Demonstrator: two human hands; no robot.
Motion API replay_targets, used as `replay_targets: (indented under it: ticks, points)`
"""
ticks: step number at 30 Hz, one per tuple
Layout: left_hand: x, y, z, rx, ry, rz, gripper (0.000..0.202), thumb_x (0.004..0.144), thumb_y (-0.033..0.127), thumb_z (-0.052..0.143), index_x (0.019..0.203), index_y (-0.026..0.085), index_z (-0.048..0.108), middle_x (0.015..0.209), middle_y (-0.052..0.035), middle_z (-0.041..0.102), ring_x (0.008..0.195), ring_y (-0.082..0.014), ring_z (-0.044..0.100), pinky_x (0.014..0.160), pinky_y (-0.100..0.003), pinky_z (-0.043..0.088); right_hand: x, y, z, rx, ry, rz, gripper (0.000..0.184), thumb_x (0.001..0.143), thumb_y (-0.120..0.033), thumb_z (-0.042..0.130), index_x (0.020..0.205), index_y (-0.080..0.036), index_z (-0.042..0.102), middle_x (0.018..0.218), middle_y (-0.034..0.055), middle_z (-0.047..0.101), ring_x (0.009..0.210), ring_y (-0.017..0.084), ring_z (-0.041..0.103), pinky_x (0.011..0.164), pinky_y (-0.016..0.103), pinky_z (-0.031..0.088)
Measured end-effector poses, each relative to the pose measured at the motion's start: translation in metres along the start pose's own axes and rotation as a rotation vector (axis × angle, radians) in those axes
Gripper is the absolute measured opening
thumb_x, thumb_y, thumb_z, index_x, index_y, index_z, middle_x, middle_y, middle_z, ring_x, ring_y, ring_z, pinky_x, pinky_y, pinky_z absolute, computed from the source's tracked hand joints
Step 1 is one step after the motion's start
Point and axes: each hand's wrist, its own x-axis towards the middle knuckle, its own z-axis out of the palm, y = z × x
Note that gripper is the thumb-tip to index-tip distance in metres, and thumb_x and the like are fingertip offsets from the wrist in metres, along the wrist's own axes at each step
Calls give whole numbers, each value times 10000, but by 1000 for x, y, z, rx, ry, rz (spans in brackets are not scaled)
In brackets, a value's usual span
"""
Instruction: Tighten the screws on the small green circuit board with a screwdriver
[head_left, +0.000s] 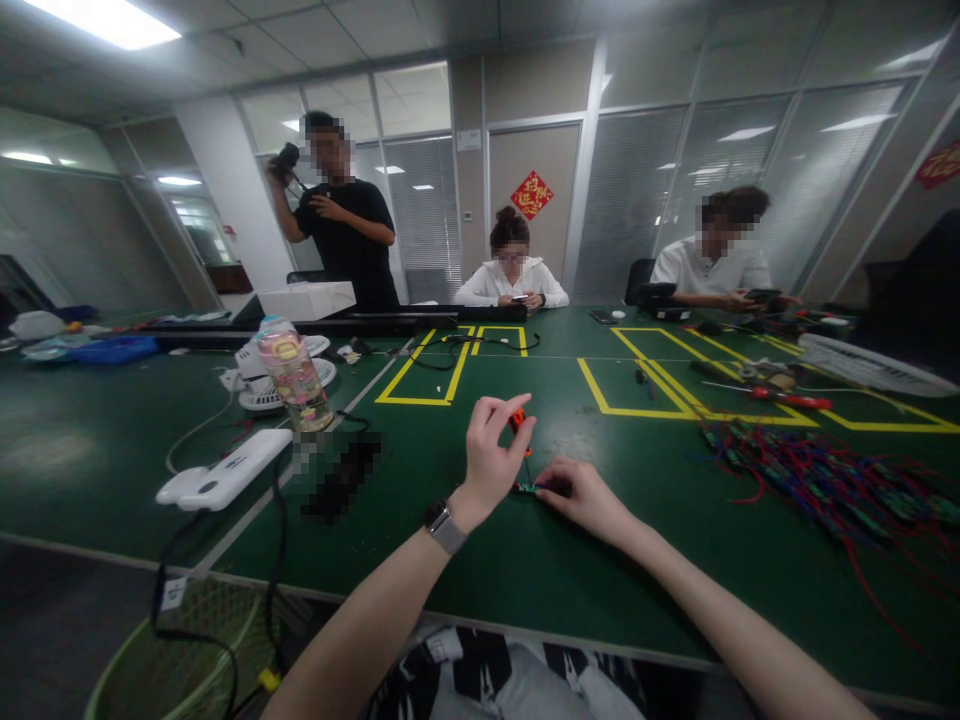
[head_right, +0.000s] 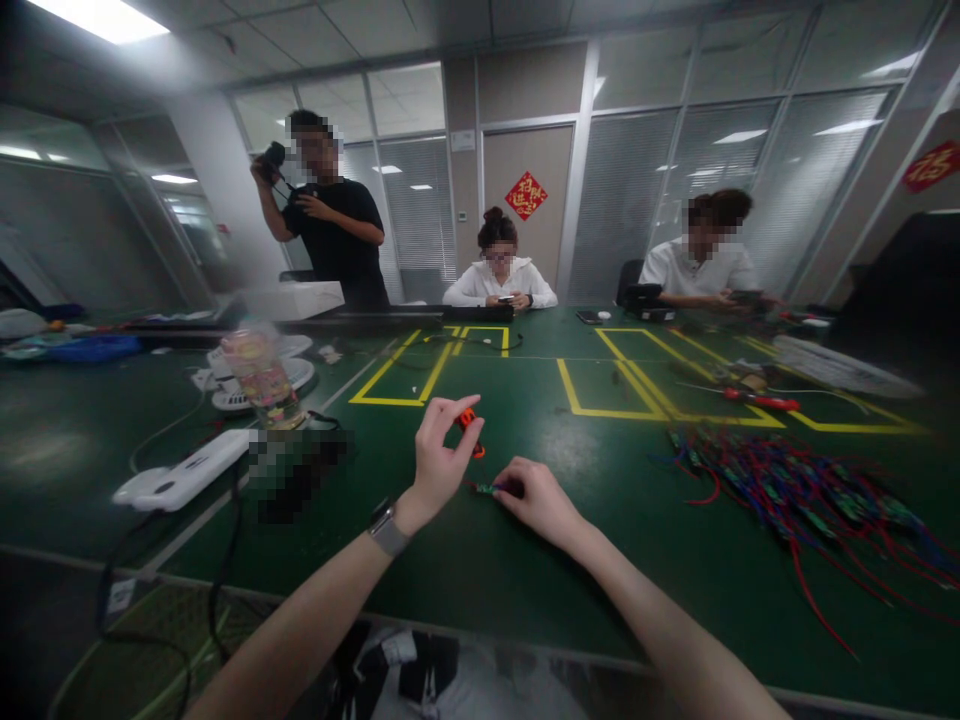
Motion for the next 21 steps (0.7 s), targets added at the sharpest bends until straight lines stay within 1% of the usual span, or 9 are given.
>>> replay_targets:
  ticks: [1, 3, 6, 8, 10, 12, 16, 18, 21]
  points:
    - [0, 0, 0, 1, -1, 1, 259, 930, 273, 565, 1171, 202, 627, 873, -32, 544, 819, -161, 548, 751, -288, 480, 0, 0, 0, 0, -1, 1, 91, 795, -162, 631, 832, -157, 714, 817, 46, 644, 736, 185, 613, 676, 290, 482]
    - [0, 0, -1, -20, -33, 3, 289, 954, 265, 513, 1224, 205, 598, 926, -47, 560, 856, -164, 561, 771, -292, 490, 0, 0, 0, 2, -4, 1, 91, 800, -171, 628, 832, -162, 713, 817, 43, 641, 734, 182, 611, 676, 288, 485]
    - [0, 2, -1, -62, -94, 5, 366, 992, 197, 380, 1337, 206, 503, 1129, -88, 590, 1033, -178, 569, 900, -320, 481, 0, -1, 0, 0, -3, -5, 90, 803, -181, 627, 832, -170, 711, 809, 37, 638, 721, 176, 606, 662, 281, 483]
    - [0, 2, -1, -69, -95, -1, 381, 993, 171, 356, 1351, 202, 483, 1202, -95, 591, 1106, -182, 557, 959, -329, 461, 0, -3, -1, -3, -3, -5, 93, 805, -185, 625, 833, -169, 712, 807, 37, 638, 719, 175, 606, 659, 280, 481]
    - [0, 1, 0, -59, -68, -13, 362, 985, 180, 396, 1332, 200, 496, 1159, -89, 613, 1071, -180, 575, 937, -323, 473, -1, -3, -1, -3, -5, -4, 96, 808, -186, 623, 832, -167, 714, 811, 38, 640, 725, 176, 608, 665, 282, 482]
    - [0, 0, 1, -41, -29, -21, 324, 968, 206, 461, 1286, 200, 527, 1068, -72, 626, 977, -173, 595, 875, -312, 492, -1, -3, -1, -6, -3, -2, 99, 809, -187, 621, 832, -168, 715, 816, 38, 644, 735, 178, 610, 675, 285, 485]
    - [1, -1, -1, 0, -3, 1, 248, 934, 264, 555, 1170, 200, 597, 930, -41, 599, 867, -165, 581, 789, -296, 492, -1, -2, -1, -3, -3, 5, 102, 807, -189, 624, 837, -169, 719, 816, 37, 647, 735, 180, 610, 672, 284, 487]
    - [1, 1, -2, -1, -39, 2, 257, 951, 263, 520, 1191, 202, 590, 944, -48, 597, 886, -171, 577, 794, -302, 491, -1, -2, -1, -5, -2, 5, 106, 809, -191, 623, 842, -170, 722, 811, 37, 646, 728, 179, 608, 666, 283, 486]
    - [1, 3, -2, -36, -95, -8, 310, 988, 220, 412, 1273, 206, 534, 1061, -77, 612, 972, -183, 583, 851, -325, 492, 0, -2, -1, -9, -5, 7, 106, 810, -196, 623, 842, -178, 722, 811, 36, 646, 727, 180, 607, 668, 284, 487]
